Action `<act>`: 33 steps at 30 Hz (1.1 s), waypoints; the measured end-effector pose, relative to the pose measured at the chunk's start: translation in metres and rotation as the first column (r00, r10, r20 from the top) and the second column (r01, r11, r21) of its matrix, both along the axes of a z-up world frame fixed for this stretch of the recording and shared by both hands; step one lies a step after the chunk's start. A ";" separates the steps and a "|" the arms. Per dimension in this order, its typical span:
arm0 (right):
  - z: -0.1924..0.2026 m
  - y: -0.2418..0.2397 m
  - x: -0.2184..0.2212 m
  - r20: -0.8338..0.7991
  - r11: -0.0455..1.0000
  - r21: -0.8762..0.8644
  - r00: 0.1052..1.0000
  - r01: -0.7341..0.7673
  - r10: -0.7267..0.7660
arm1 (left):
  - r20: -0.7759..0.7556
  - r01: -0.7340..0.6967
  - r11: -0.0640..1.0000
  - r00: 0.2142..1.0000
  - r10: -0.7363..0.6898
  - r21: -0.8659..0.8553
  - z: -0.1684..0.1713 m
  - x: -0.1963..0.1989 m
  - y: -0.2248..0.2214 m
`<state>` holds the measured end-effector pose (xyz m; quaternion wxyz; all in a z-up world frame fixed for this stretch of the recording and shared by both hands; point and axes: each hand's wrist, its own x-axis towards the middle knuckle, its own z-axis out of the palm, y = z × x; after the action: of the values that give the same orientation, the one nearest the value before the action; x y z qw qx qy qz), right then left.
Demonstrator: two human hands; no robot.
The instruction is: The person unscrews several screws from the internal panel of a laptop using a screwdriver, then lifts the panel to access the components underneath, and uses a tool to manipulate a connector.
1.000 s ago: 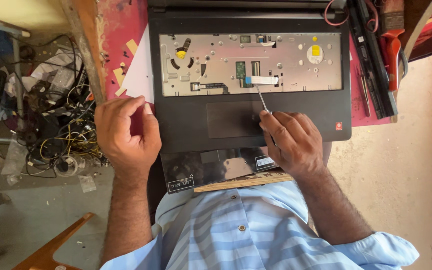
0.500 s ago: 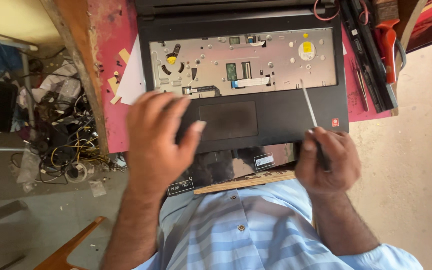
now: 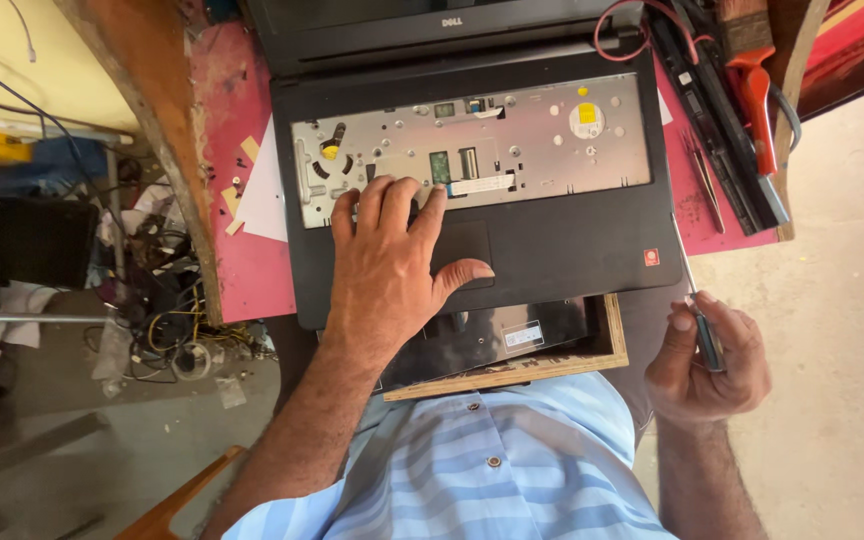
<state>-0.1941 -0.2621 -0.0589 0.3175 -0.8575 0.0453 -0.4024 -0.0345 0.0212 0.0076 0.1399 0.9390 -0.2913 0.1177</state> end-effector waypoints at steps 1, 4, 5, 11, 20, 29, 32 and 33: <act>0.000 0.001 0.000 -0.003 1.000 0.013 1.000 -0.012 0.012 | -0.014 -0.008 1.000 1.000 0.008 0.008 -0.001 -0.001 -0.002; 0.005 0.004 0.004 0.003 0.999 0.047 1.000 -0.025 0.025 | -0.029 -0.027 0.999 0.999 0.025 -0.037 -0.005 0.000 -0.006; 0.007 0.007 0.008 0.017 0.998 0.058 1.000 -0.026 0.025 | -0.023 -0.031 0.999 0.999 0.030 -0.030 -0.005 0.000 -0.008; 0.027 0.025 0.028 0.059 0.988 0.023 0.987 -0.152 0.151 | -0.017 0.028 0.999 0.999 -0.029 -0.045 -0.007 0.017 -0.018; 0.036 0.049 0.038 0.062 0.944 0.048 0.944 -0.327 0.324 | -0.193 0.087 0.989 0.975 -0.109 -0.118 -0.003 0.045 -0.024; 0.038 0.068 0.049 0.034 0.901 0.021 0.901 -0.433 0.433 | -0.242 0.139 0.971 0.953 -0.184 -0.193 -0.006 0.036 -0.024; 0.043 0.072 0.061 0.014 0.895 0.022 0.896 -0.445 0.445 | -0.232 0.177 0.956 0.945 -0.231 -0.234 -0.003 0.027 -0.023; 0.046 0.074 0.066 0.005 0.895 0.020 0.896 -0.445 0.445 | -0.247 0.186 0.952 0.937 -0.246 -0.243 -0.001 0.025 -0.023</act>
<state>-0.1279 -0.1880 -0.0133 0.4100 -0.8417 -0.1475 -0.3187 -0.0095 -0.0019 0.0063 0.2921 0.8875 -0.3564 0.0010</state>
